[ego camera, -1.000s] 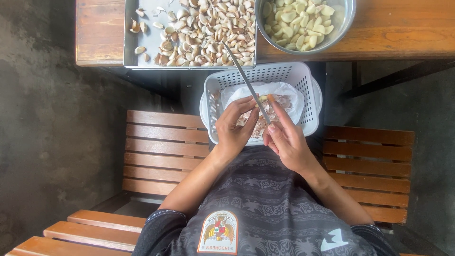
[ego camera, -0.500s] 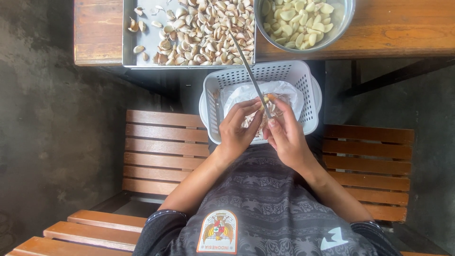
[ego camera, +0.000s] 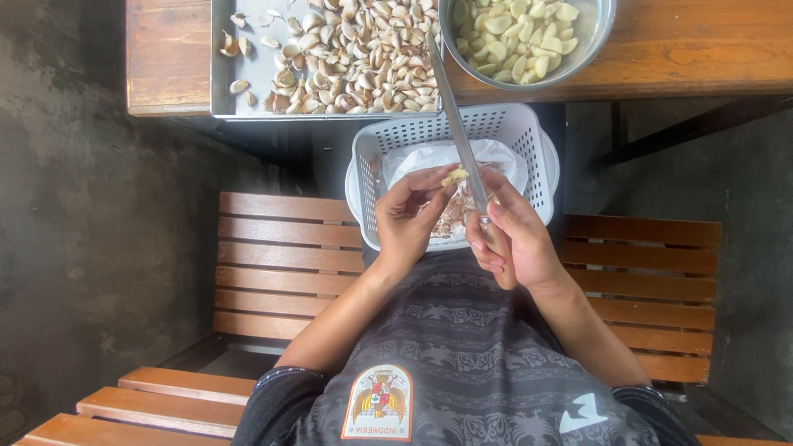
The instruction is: Peeling individual garlic cloves by hand and with a knife, then placing them in a bowl.
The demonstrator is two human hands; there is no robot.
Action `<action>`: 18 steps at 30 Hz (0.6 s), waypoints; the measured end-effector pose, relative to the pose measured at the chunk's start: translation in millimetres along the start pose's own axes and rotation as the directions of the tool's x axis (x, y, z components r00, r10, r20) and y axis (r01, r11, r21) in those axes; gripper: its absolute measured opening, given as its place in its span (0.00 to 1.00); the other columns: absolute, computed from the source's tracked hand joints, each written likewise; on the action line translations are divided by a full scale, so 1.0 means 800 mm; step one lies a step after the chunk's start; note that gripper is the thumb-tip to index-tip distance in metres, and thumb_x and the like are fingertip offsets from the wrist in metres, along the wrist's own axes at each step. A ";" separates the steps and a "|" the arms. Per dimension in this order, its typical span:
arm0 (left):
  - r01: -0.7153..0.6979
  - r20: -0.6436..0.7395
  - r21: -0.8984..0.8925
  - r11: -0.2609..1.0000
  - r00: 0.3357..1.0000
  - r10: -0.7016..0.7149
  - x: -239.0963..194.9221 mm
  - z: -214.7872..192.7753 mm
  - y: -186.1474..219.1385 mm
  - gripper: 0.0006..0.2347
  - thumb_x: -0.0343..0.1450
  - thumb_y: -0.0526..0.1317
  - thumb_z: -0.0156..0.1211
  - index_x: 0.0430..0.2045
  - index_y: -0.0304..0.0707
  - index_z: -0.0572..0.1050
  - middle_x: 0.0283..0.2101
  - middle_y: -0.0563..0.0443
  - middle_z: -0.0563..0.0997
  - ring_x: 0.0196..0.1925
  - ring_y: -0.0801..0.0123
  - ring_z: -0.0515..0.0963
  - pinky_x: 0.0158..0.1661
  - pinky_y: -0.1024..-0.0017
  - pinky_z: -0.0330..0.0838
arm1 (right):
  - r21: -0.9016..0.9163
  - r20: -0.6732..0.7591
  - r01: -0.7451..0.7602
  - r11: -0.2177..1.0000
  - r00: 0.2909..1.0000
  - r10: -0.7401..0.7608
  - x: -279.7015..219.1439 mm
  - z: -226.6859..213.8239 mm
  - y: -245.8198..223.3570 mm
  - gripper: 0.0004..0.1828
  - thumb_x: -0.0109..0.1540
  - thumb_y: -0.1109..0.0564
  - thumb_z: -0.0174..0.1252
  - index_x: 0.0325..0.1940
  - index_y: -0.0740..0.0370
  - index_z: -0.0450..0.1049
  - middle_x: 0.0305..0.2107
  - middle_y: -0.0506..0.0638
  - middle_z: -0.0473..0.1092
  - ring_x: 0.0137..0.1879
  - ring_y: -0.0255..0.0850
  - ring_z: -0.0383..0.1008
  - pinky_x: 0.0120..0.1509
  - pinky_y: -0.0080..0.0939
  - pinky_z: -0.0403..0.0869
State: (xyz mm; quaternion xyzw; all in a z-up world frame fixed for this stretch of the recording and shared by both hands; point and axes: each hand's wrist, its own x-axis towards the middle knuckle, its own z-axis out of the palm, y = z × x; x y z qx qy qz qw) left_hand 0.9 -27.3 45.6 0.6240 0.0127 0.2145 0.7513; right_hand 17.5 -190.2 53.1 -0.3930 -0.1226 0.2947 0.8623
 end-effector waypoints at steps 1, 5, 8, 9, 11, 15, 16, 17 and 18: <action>0.009 -0.001 -0.006 1.000 1.000 -0.009 0.000 -0.001 0.001 0.08 0.68 0.25 0.68 0.40 0.26 0.80 0.44 0.32 0.84 0.47 0.53 0.85 0.43 0.66 0.83 | 0.021 0.003 -0.007 1.000 1.000 0.007 0.000 0.000 -0.001 0.22 0.71 0.53 0.43 0.69 0.54 0.53 0.19 0.55 0.65 0.14 0.32 0.61 0.14 0.28 0.63; 0.034 -0.002 -0.049 0.998 0.999 -0.034 -0.001 0.002 -0.001 0.09 0.68 0.26 0.68 0.40 0.28 0.80 0.44 0.32 0.84 0.49 0.51 0.83 0.44 0.66 0.83 | 0.095 0.031 -0.023 0.995 0.999 0.020 0.001 -0.002 -0.002 0.23 0.71 0.54 0.42 0.71 0.51 0.55 0.20 0.55 0.63 0.13 0.34 0.60 0.12 0.29 0.64; 0.048 -0.001 -0.086 0.995 0.999 -0.048 -0.003 0.002 -0.004 0.09 0.68 0.25 0.68 0.40 0.27 0.79 0.45 0.30 0.84 0.50 0.49 0.83 0.44 0.67 0.83 | 0.144 0.050 -0.043 0.989 0.998 0.036 0.002 -0.001 -0.002 0.25 0.71 0.54 0.42 0.73 0.52 0.53 0.21 0.54 0.62 0.13 0.33 0.59 0.12 0.30 0.64; 0.044 0.005 -0.088 0.995 0.999 -0.044 -0.004 0.005 0.000 0.09 0.67 0.25 0.68 0.40 0.28 0.80 0.45 0.30 0.84 0.51 0.47 0.82 0.45 0.66 0.83 | 0.158 0.054 -0.050 0.986 0.998 0.042 0.002 0.000 -0.002 0.27 0.71 0.53 0.42 0.75 0.54 0.51 0.21 0.54 0.62 0.13 0.33 0.59 0.11 0.29 0.64; 0.040 0.011 -0.089 0.995 0.999 -0.039 -0.005 0.007 0.003 0.09 0.67 0.24 0.68 0.39 0.28 0.80 0.45 0.30 0.84 0.52 0.46 0.81 0.45 0.66 0.83 | 0.172 0.059 -0.059 0.983 0.997 0.049 0.002 0.001 -0.003 0.29 0.71 0.53 0.43 0.76 0.55 0.49 0.21 0.53 0.61 0.14 0.32 0.59 0.11 0.29 0.64; 0.043 0.022 -0.076 0.996 0.999 -0.041 -0.005 0.008 0.004 0.09 0.67 0.25 0.68 0.40 0.27 0.80 0.45 0.29 0.83 0.52 0.46 0.80 0.45 0.65 0.83 | 0.231 0.063 -0.082 0.970 0.996 0.070 0.003 0.003 -0.005 0.31 0.71 0.52 0.42 0.78 0.56 0.47 0.22 0.52 0.61 0.14 0.31 0.59 0.10 0.29 0.64; 0.051 0.025 -0.065 0.997 0.998 -0.050 -0.006 0.008 0.005 0.09 0.67 0.25 0.69 0.40 0.27 0.80 0.45 0.30 0.83 0.52 0.47 0.80 0.45 0.65 0.83 | 0.259 0.065 -0.093 0.961 0.995 0.079 0.003 0.004 -0.005 0.32 0.71 0.52 0.42 0.79 0.57 0.45 0.23 0.51 0.62 0.14 0.31 0.59 0.11 0.29 0.63; 0.051 0.026 -0.065 0.997 0.998 -0.049 -0.006 0.009 0.003 0.09 0.67 0.25 0.69 0.40 0.27 0.80 0.45 0.30 0.83 0.52 0.47 0.80 0.45 0.65 0.83 | 0.259 0.065 -0.093 0.961 0.995 0.078 0.003 0.006 -0.007 0.32 0.71 0.52 0.42 0.79 0.57 0.45 0.23 0.51 0.62 0.14 0.31 0.59 0.11 0.29 0.63; 0.048 0.021 -0.064 0.997 0.999 -0.046 -0.006 0.010 0.002 0.09 0.67 0.25 0.69 0.40 0.27 0.80 0.45 0.30 0.83 0.52 0.47 0.80 0.45 0.65 0.83 | 0.283 0.067 -0.098 0.954 0.994 0.082 0.004 0.007 -0.009 0.32 0.71 0.52 0.42 0.79 0.57 0.46 0.23 0.52 0.62 0.14 0.31 0.59 0.11 0.29 0.63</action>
